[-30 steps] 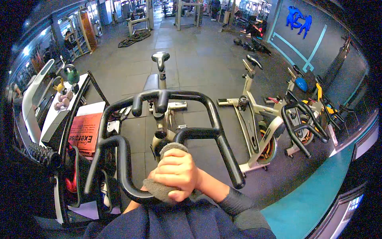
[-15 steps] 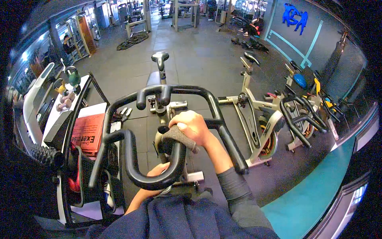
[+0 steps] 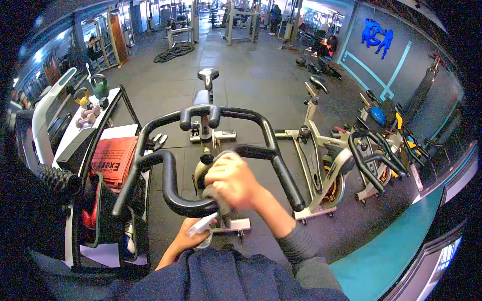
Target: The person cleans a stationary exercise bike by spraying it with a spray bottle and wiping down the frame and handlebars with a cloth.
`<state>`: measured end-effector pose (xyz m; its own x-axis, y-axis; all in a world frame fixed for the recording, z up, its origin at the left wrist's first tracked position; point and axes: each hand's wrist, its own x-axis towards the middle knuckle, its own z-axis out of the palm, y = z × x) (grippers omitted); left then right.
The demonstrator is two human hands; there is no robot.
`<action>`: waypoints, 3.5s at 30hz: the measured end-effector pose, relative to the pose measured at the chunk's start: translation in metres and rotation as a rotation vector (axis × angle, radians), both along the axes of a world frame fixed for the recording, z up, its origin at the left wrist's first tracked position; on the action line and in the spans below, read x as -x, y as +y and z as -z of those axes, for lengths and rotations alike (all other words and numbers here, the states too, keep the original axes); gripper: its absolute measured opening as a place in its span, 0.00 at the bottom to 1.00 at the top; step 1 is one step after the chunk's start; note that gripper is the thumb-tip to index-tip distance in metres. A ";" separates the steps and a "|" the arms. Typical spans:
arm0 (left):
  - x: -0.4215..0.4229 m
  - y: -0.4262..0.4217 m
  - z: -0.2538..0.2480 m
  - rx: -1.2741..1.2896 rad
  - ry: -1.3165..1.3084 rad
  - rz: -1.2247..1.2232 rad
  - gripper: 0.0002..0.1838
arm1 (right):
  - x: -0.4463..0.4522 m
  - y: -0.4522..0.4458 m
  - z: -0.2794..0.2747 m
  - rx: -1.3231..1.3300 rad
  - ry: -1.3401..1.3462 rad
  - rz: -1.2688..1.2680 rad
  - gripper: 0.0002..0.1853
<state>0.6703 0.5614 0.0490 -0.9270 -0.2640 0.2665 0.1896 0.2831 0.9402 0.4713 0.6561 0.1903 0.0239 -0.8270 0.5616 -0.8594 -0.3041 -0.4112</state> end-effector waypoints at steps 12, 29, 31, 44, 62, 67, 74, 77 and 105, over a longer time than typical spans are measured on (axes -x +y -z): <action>0.011 0.029 -0.006 -0.164 -0.238 -0.057 0.20 | -0.049 0.003 -0.008 0.199 -0.039 0.257 0.10; 0.007 0.008 -0.011 -0.109 -0.242 0.163 0.16 | -0.060 0.002 -0.012 0.180 0.029 0.374 0.10; 0.004 -0.004 -0.011 -0.097 -0.231 0.187 0.17 | -0.064 0.003 -0.015 0.153 0.042 0.400 0.10; 0.001 -0.088 -0.030 0.074 -0.045 0.480 0.30 | -0.125 -0.028 -0.029 0.017 0.305 0.960 0.12; -0.037 -0.164 -0.012 0.208 0.052 0.460 0.36 | -0.139 -0.024 -0.077 -0.483 0.341 0.844 0.30; -0.034 -0.180 0.024 0.186 -0.047 0.425 0.38 | -0.140 -0.037 -0.068 -0.656 0.439 0.842 0.28; -0.047 -0.189 0.020 0.197 0.015 0.383 0.36 | -0.164 -0.092 -0.026 -0.458 0.662 1.321 0.27; -0.059 -0.192 -0.001 0.258 0.090 0.338 0.36 | -0.161 -0.122 -0.014 -0.513 0.733 1.502 0.26; -0.104 -0.186 0.015 -0.072 0.014 0.253 0.27 | -0.109 -0.247 0.067 0.049 0.305 0.814 0.22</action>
